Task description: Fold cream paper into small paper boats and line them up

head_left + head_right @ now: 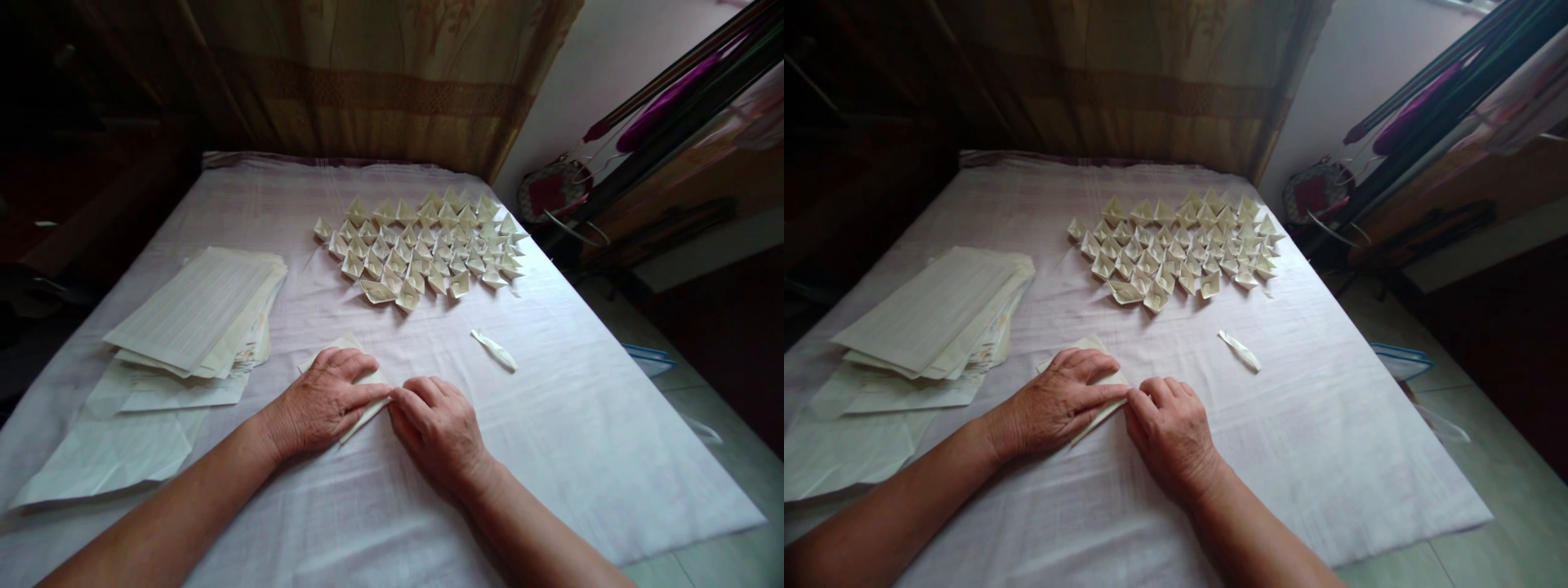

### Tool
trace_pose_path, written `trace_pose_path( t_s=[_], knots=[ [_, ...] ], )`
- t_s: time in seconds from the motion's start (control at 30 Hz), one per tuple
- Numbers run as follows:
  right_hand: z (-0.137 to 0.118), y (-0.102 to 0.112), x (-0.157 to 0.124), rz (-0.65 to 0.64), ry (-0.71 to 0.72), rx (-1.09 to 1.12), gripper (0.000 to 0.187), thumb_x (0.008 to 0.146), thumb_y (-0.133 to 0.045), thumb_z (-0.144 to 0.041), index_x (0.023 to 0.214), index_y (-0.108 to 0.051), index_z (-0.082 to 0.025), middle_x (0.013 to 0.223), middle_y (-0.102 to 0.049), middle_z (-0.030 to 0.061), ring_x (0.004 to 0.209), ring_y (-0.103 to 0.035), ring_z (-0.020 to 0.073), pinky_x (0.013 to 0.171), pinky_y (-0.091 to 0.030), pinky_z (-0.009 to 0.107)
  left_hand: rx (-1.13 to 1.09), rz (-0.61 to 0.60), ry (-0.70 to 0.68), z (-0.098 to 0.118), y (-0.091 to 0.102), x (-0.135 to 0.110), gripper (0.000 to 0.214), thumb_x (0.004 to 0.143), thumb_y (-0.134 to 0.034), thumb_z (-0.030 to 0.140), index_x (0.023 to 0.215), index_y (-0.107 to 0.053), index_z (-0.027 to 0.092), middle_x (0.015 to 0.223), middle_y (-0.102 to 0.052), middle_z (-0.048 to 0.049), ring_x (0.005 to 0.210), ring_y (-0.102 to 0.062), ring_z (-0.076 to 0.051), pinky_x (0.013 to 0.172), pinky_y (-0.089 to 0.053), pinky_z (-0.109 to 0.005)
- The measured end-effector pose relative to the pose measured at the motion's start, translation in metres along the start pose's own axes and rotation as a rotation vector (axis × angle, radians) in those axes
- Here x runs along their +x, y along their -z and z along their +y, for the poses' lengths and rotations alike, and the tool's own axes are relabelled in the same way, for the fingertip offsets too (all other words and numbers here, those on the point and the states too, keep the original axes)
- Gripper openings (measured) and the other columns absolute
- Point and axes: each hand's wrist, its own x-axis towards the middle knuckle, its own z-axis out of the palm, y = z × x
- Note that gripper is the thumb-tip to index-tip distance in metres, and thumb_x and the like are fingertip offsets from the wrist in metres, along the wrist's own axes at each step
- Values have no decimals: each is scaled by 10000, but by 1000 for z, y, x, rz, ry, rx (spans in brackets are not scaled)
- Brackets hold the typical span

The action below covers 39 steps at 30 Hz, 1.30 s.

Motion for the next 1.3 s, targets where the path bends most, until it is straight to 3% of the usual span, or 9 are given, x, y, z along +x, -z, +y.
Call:
trace_pose_path(
  t_s=[0.43,0.73,1.1,1.3],
  knots=[
    [-5,-2,-3,44,33,-2,210,939,-526,-167,770,-646,-200,727,-627,23,683,-532,151,676,-387,279,-2,6,3,0,0,0,297,951,-536,280,1216,-656,334,1245,-598,-49,1176,-503,-238,1042,-323,-423],
    [-9,0,-2,-4,-20,39,139,929,-535,-197,913,-673,-194,800,-644,37,727,-567,163,694,-424,294,-29,-5,17,-1,-1,0,313,949,-539,289,1239,-648,339,1243,-593,-49,1195,-489,-244,1049,-330,-424],
    [-12,0,-4,1,28,62,204,950,-523,-185,802,-661,-207,739,-641,27,689,-550,152,683,-416,277,-49,0,25,-1,-1,-1,296,958,-525,294,1218,-658,341,1246,-594,-43,1180,-493,-233,1051,-326,-422],
    [-16,0,-3,-18,-17,59,125,931,-549,-204,947,-672,-188,797,-642,42,743,-583,164,708,-430,286,-52,-4,30,0,0,0,295,956,-538,312,1224,-660,338,1241,-599,-48,1190,-490,-238,1047,-339,-415]
  ],
)
